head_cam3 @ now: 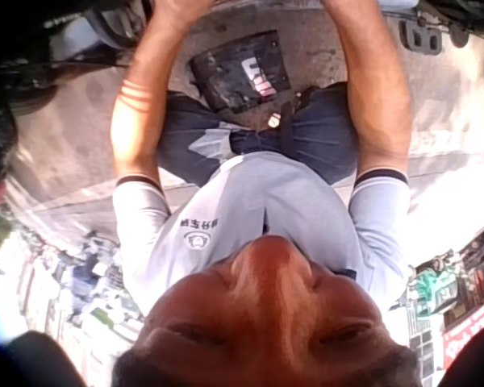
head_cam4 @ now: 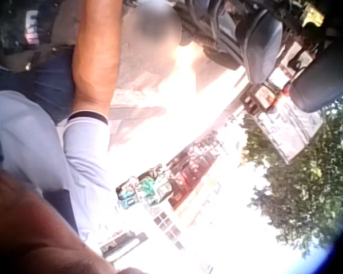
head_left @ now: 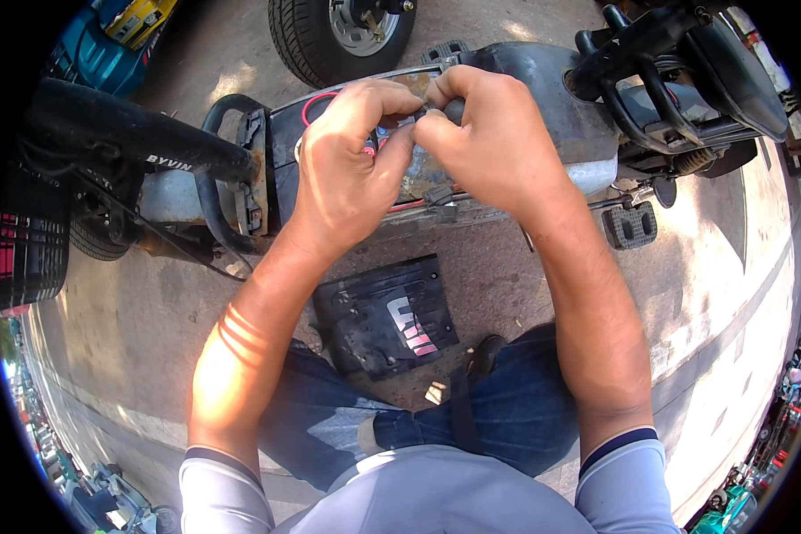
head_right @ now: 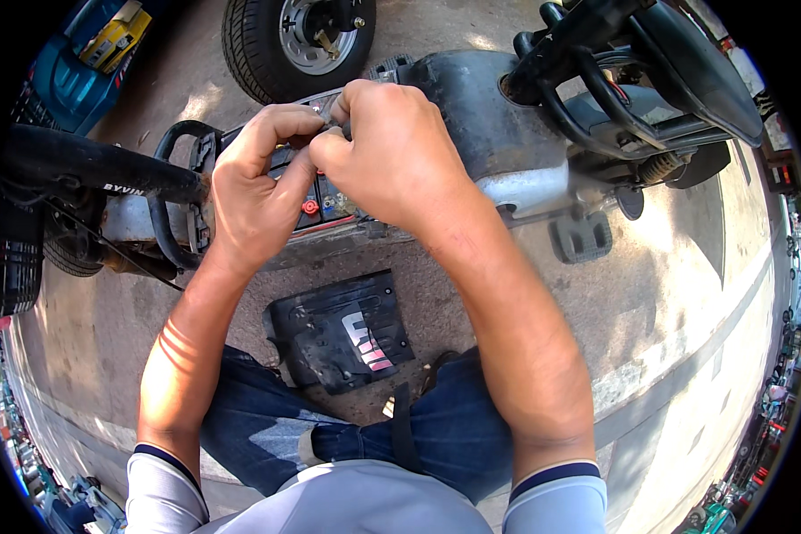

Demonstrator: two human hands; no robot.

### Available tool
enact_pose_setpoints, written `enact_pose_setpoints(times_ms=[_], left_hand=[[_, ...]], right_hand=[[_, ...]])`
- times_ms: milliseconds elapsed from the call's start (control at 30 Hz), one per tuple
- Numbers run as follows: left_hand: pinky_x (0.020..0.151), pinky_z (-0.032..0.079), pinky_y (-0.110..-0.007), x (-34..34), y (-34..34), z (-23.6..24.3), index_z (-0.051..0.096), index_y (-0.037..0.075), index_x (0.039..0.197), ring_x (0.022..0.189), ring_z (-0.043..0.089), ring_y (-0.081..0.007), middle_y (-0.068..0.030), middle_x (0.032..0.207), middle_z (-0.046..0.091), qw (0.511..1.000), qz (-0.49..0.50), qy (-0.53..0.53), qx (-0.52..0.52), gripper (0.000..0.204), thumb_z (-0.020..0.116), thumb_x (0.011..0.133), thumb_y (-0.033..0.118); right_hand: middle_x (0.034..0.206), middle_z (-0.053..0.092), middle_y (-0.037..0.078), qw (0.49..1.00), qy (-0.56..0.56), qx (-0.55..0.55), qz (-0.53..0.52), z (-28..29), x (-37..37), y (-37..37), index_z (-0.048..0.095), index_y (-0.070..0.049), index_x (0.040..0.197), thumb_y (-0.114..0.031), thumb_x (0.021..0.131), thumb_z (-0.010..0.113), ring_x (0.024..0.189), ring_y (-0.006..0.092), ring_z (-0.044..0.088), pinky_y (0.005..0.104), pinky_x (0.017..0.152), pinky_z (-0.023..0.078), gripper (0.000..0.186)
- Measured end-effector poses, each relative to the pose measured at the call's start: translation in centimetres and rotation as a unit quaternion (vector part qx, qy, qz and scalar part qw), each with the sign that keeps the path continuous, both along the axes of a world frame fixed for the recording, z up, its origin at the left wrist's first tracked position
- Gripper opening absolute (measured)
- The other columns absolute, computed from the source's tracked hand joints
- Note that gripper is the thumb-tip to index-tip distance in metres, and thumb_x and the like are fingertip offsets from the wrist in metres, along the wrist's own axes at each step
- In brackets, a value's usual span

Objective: The person opens the seat of an electric scooter to access the battery compartment. They use a screwdriver to loosen and tighten screws on the battery terminals, connecting and adjusting red and yellow wires. The person works on the electrical connections for the duration of the clip.

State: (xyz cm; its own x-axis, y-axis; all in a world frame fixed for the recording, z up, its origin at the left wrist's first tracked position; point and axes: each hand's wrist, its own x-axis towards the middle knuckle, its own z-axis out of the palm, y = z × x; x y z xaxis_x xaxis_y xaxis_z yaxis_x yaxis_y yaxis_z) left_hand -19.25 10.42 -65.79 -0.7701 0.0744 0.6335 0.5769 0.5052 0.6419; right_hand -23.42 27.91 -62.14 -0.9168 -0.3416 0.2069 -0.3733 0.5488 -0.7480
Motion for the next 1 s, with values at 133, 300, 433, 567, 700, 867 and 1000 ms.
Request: enact_pose_setpoints(times_ms=[133,300,433,567,700,867,1000], left_hand=[[0.085,0.059,-0.037,0.4,0.0,-0.2,0.071,-0.004,0.105,0.09,0.074,-0.0275,-0.0159,0.101,0.076,0.998,0.011,-0.051,0.03,0.021,0.073,0.085,-0.004],[0.084,0.059,-0.036,0.6,0.0,0.1,0.071,-0.004,0.106,0.089,0.074,-0.0255,-0.0152,0.1,0.076,0.999,-0.006,-0.039,0.025,0.023,0.075,0.084,-0.001],[0.084,0.059,-0.036,0.9,-0.1,0.3,0.071,-0.004,0.106,0.088,0.072,-0.0223,-0.0131,0.099,0.075,0.995,-0.023,-0.083,0.053,0.022,0.076,0.085,0.0],[0.082,0.059,-0.034,0.9,-0.1,-0.4,0.071,-0.004,0.107,0.088,0.072,-0.0181,-0.0099,0.097,0.075,0.989,-0.041,-0.097,0.1,0.021,0.076,0.087,0.0],[0.084,0.059,-0.031,1.4,0.0,0.4,0.072,-0.004,0.108,0.091,0.072,-0.0139,-0.008,0.097,0.076,0.973,-0.044,-0.157,0.164,0.021,0.077,0.089,0.002],[0.087,0.058,-0.029,1.3,-0.1,-0.1,0.072,-0.004,0.109,0.094,0.073,-0.0118,-0.0071,0.099,0.076,0.976,-0.032,-0.145,0.159,0.021,0.079,0.09,0.003],[0.087,0.058,-0.029,1.5,-0.1,0.4,0.073,-0.003,0.109,0.095,0.073,-0.011,-0.0042,0.101,0.077,0.95,-0.06,-0.198,0.236,0.019,0.079,0.092,0.003]], right_hand=[[0.078,0.071,0.03,1.0,-0.021,-0.001,-0.019,0.0,0.7,-0.2,0.073,0.008,0.086,-0.021,0.079,0.071,0.078,0.0436,0.075,0.0477,0.079,0.061,0.03],[0.074,0.068,0.029,0.993,-0.113,-0.023,0.005,1.3,0.7,0.4,0.071,0.01,0.085,-0.02,0.079,0.069,0.072,0.0392,0.073,0.0462,0.076,0.059,0.031],[0.075,0.068,0.03,0.996,-0.072,0.013,0.044,1.3,0.1,1.0,0.07,0.01,0.085,-0.02,0.078,0.069,0.074,0.0407,0.073,0.0475,0.076,0.058,0.031],[0.072,0.067,0.028,0.997,-0.015,0.025,0.078,1.0,-0.3,1.4,0.07,0.009,0.085,-0.02,0.078,0.069,0.07,0.0356,0.07,0.0467,0.071,0.056,0.03],[0.066,0.064,0.016,0.993,-0.076,-0.039,0.086,0.9,-0.2,1.5,0.07,0.007,0.085,-0.02,0.079,0.072,0.063,0.0179,0.06,0.0381,0.061,0.05,0.028],[0.066,0.061,0.004,0.979,-0.149,-0.119,0.065,-0.3,-0.5,1.4,0.072,0.006,0.087,-0.019,0.08,0.072,0.063,0.0086,0.052,0.0316,0.057,0.045,0.026],[0.067,0.061,0.003,0.974,-0.167,-0.142,0.056,0.0,-0.8,2.0,0.072,0.006,0.087,-0.017,0.082,0.07,0.063,0.0078,0.055,0.0296,0.056,0.046,0.023]])
